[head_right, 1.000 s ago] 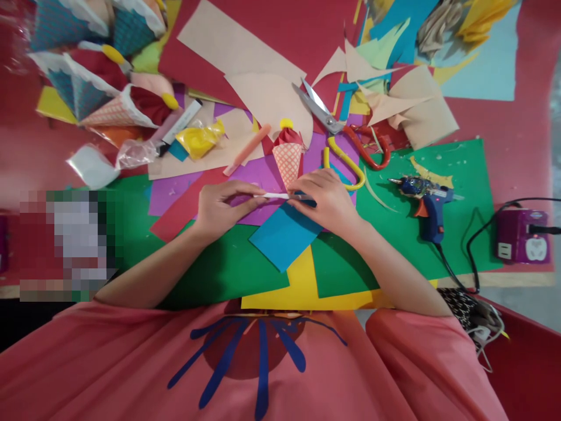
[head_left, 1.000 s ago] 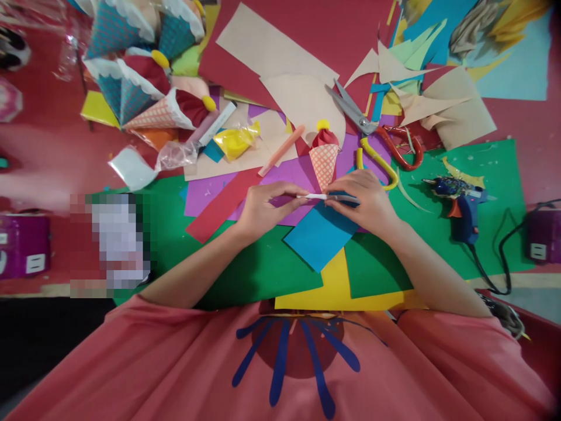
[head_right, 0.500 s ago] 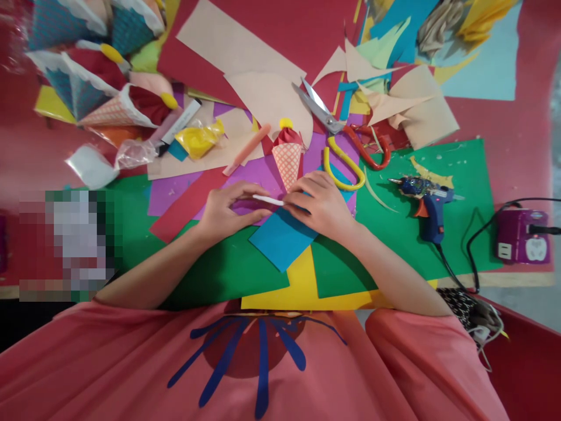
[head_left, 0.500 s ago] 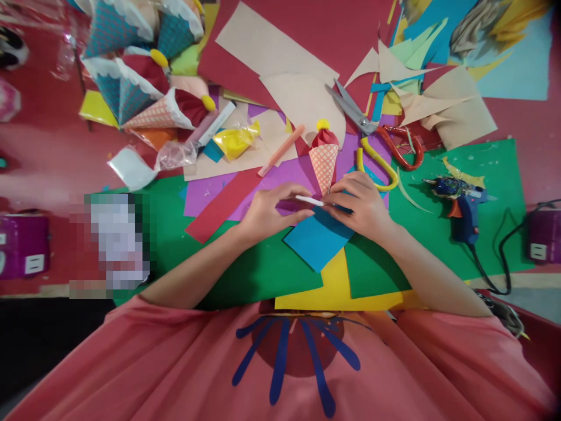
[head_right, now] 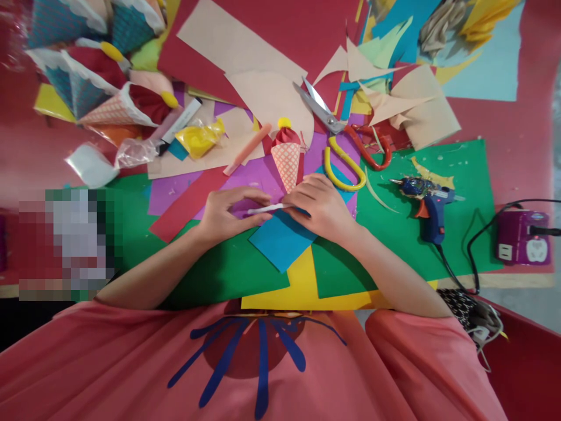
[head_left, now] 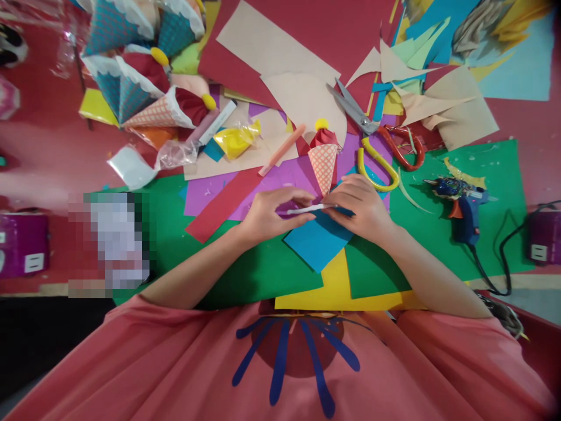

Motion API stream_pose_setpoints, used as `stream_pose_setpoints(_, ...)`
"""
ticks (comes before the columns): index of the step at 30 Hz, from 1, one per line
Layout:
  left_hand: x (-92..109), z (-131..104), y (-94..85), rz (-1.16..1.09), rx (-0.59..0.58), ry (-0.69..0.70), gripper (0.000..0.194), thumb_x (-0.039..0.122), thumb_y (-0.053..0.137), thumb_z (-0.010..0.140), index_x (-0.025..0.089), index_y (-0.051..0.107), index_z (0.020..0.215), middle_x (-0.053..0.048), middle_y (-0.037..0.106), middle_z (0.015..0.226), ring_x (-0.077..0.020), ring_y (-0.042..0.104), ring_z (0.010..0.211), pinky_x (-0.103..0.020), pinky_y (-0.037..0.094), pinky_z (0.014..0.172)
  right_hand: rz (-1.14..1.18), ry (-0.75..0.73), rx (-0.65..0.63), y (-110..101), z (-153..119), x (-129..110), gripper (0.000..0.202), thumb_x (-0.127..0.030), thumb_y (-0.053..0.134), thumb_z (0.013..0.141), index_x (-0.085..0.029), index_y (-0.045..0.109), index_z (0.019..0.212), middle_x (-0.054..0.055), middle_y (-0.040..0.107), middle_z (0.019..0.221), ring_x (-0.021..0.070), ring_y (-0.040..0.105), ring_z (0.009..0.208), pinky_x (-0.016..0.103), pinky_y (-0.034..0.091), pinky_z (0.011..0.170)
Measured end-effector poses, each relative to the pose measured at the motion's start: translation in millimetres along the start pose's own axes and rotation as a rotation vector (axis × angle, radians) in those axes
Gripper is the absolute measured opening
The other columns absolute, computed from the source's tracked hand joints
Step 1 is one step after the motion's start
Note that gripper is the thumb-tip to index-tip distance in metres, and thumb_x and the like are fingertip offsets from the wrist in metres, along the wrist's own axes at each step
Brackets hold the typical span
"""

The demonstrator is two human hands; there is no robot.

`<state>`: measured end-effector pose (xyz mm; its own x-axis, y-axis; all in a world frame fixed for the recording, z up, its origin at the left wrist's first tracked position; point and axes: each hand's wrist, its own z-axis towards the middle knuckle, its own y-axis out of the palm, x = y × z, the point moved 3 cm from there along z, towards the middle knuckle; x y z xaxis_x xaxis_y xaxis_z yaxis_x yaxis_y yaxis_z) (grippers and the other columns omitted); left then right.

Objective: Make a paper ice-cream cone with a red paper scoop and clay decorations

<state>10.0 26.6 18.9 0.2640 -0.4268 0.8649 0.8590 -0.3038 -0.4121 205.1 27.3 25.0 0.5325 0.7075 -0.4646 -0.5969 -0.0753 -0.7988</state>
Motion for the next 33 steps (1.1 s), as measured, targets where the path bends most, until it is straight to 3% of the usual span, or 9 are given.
stream_pose_setpoints(4,1,1,3.3,0.087,-0.02,0.114,0.011,0.03,0.068,0.089,0.02,0.072,0.092,-0.002,0.078,0.084,-0.0106,0.072,0.072,-0.019,0.053,0.066,-0.03,-0.037,0.024,1,-1,-7,0.014,-0.028,0.053,0.097,-0.023,0.063,0.089,0.003,0.073,0.084,0.0193,0.064,0.082,0.039,0.05,0.085)
stream_pose_setpoints(13,10,2,4.6,0.249,0.018,0.242,0.015,0.03,0.064,0.091,0.016,0.065,0.085,0.001,0.07,0.07,-0.0081,0.06,0.062,-0.019,0.046,0.061,-0.019,-0.073,0.085,0,0,-11,0.016,-0.029,0.056,0.096,-0.019,0.063,0.086,0.005,0.072,0.08,0.0194,0.065,0.079,0.035,0.05,0.079)
stream_pose_setpoints(18,10,1,2.6,0.282,0.07,0.259,0.016,0.028,0.063,0.091,0.017,0.061,0.08,0.002,0.066,0.067,-0.0076,0.057,0.06,-0.019,0.045,0.059,0.097,0.085,-0.023,-3,-1,-3,0.027,-0.044,0.06,0.093,-0.018,0.066,0.096,0.005,0.074,0.08,0.0187,0.067,0.074,0.032,0.05,0.071)
stream_pose_setpoints(24,5,0,1.4,0.253,0.094,0.187,0.015,0.031,0.065,0.091,0.016,0.066,0.093,-0.001,0.072,0.076,-0.0074,0.063,0.064,-0.017,0.048,0.06,0.226,0.18,-0.041,-11,0,1,0.023,-0.039,0.062,0.093,-0.018,0.069,0.088,0.003,0.072,0.076,0.0156,0.065,0.071,0.029,0.05,0.069)
stream_pose_setpoints(29,6,1,-0.5,0.269,0.133,0.255,0.02,0.033,0.061,0.094,0.017,0.07,0.087,0.0,0.072,0.069,-0.0068,0.061,0.058,-0.018,0.049,0.06,0.401,0.249,-0.041,-11,2,4,0.024,-0.039,0.068,0.088,-0.018,0.071,0.099,0.003,0.071,0.083,0.0129,0.063,0.07,0.026,0.051,0.067)
stream_pose_setpoints(33,8,1,-4.6,0.214,0.146,0.213,0.016,0.03,0.063,0.092,0.016,0.069,0.088,0.0,0.073,0.073,-0.0064,0.064,0.063,-0.017,0.05,0.062,0.497,0.294,-0.1,-11,2,8,0.017,-0.031,0.069,0.088,-0.016,0.073,0.093,0.004,0.073,0.082,0.0112,0.061,0.066,0.024,0.049,0.063)
